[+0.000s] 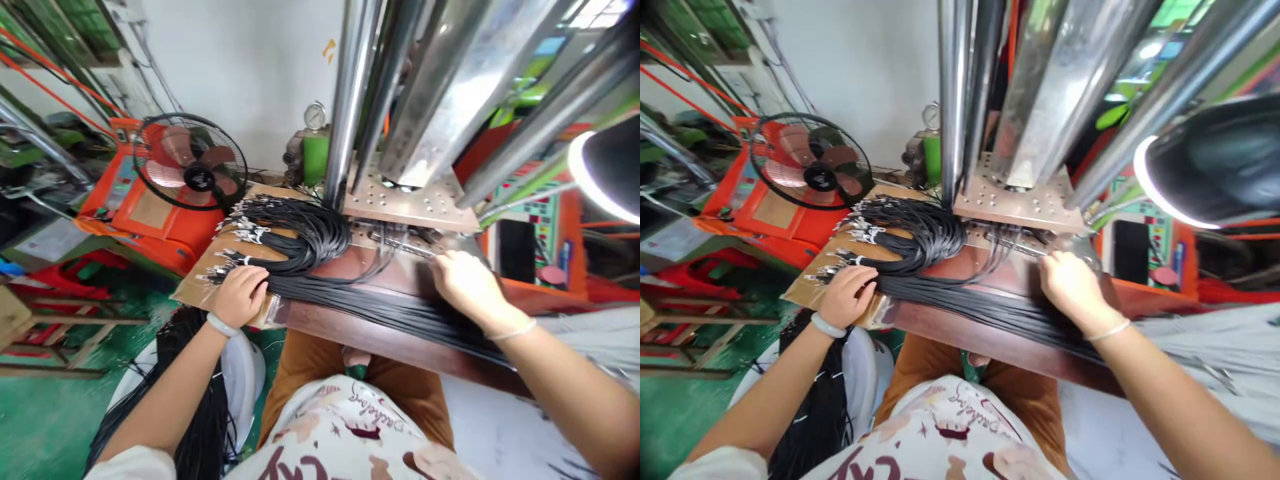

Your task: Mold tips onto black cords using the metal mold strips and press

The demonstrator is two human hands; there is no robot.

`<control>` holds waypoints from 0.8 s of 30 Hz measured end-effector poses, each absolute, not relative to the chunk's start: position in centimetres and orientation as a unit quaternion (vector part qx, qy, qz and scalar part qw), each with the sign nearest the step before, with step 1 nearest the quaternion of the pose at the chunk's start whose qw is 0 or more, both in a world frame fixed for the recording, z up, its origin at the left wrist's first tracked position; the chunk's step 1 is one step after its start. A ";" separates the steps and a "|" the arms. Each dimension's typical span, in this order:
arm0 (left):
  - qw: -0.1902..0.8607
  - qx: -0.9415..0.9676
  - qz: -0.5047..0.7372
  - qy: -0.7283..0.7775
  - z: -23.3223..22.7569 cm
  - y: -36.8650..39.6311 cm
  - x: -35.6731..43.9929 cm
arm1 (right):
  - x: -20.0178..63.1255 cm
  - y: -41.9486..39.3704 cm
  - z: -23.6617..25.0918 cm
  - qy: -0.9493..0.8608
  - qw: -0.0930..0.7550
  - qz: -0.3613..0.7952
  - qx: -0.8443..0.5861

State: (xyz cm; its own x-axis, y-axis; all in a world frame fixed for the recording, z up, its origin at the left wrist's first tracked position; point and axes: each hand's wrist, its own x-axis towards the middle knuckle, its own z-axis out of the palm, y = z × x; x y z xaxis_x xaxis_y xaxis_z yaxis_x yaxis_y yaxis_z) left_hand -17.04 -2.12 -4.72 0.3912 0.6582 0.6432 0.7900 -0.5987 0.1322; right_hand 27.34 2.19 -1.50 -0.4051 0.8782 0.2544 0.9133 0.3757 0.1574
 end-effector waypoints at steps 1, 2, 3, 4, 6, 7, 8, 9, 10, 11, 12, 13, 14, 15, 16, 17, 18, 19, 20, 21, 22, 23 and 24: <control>0.108 -0.839 -0.335 -0.415 -4.4 -2.2 -16.1 | 29.7 2.8 -1.9 -0.814 0.046 -0.141 -0.561; 0.102 -0.857 -0.329 -0.383 -4.0 -2.2 -14.7 | 31.5 3.4 -2.2 -0.810 0.032 -0.139 -0.568; 0.078 -0.883 -0.313 -0.342 -3.5 -2.2 -12.8 | 32.6 3.9 -2.4 -0.811 0.025 -0.132 -0.569; 0.041 -0.910 -0.288 -0.296 -3.2 -2.2 -10.5 | 33.3 4.4 -2.6 -0.814 0.021 -0.123 -0.567; -0.034 -0.953 -0.218 -0.206 -2.7 -2.1 -5.1 | 33.8 5.3 -2.7 -0.827 0.018 -0.096 -0.554; -0.059 -0.968 -0.178 -0.168 -2.7 -1.9 -2.3 | 34.1 5.6 -2.7 -0.835 0.019 -0.081 -0.544; -0.077 -0.978 -0.138 -0.140 -2.8 -1.7 0.2 | 34.4 5.9 -2.6 -0.843 0.021 -0.066 -0.533; -0.087 -0.983 -0.101 -0.126 -3.0 -1.4 2.5 | 34.9 6.0 -2.6 -0.851 0.024 -0.052 -0.523; -0.092 -0.985 -0.068 -0.130 -3.2 -1.0 4.3 | 35.6 6.0 -2.6 -0.856 0.026 -0.040 -0.514; -0.094 -0.983 -0.040 -0.151 -3.4 -0.6 5.7 | 36.5 5.7 -2.6 -0.860 0.025 -0.033 -0.509; -0.096 -0.978 -0.017 -0.183 -3.5 -0.2 6.7 | 37.4 5.3 -2.6 -0.858 0.035 -0.029 -0.512; -0.098 -0.971 -0.001 -0.219 -3.4 0.3 7.4 | 38.3 4.6 -2.6 -0.848 0.076 -0.018 -0.525; -0.101 -0.963 0.007 -0.251 -3.1 0.7 7.8 | 39.1 3.6 -2.7 -0.827 0.142 -0.004 -0.545; -0.102 -0.956 0.010 -0.276 -2.8 1.1 8.0 | 39.6 2.6 -2.8 -0.794 0.223 0.008 -0.566; -0.099 -0.951 0.013 -0.294 -2.3 1.5 8.2 | 39.8 1.3 -3.0 -0.745 0.319 0.018 -0.585; -0.091 -0.946 0.018 -0.312 -1.9 1.8 8.4 | 39.8 0.0 -3.3 -0.680 0.422 0.022 -0.599; -0.080 -0.940 0.028 -0.331 -1.4 2.1 8.6 | 39.4 -1.2 -3.6 -0.607 0.516 0.022 -0.604; -0.070 -0.933 0.042 -0.350 -1.0 2.4 9.0 | 38.8 -2.4 -4.0 -0.536 0.589 0.016 -0.604; -0.068 -0.928 0.059 -0.362 -0.7 2.6 9.4 | 38.1 -3.5 -4.5 -0.468 0.648 0.010 -0.601; -0.075 -0.925 0.075 -0.366 -0.4 2.8 9.8 | 37.3 -4.3 -5.0 -0.405 0.695 0.013 -0.594; -0.092 -0.924 0.087 -0.362 -0.2 3.1 10.3 | 36.5 -5.0 -5.4 -0.360 0.722 0.021 -0.590; -0.113 -0.924 0.097 -0.353 0.0 3.3 10.7 | 35.8 -5.4 -5.8 -0.339 0.730 0.030 -0.592; -0.134 -0.924 0.111 -0.341 0.2 3.6 11.1 | 35.3 -5.8 -6.1 -0.330 0.731 0.037 -0.596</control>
State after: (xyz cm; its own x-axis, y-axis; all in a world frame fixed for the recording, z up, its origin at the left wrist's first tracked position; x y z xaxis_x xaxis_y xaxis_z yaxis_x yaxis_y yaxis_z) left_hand 11.14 3.58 0.20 0.7434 0.5994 -0.2966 0.6591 -0.7320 0.1725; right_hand 35.32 -5.76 -6.15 0.7792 0.4484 0.4380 0.3393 0.2858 -0.8962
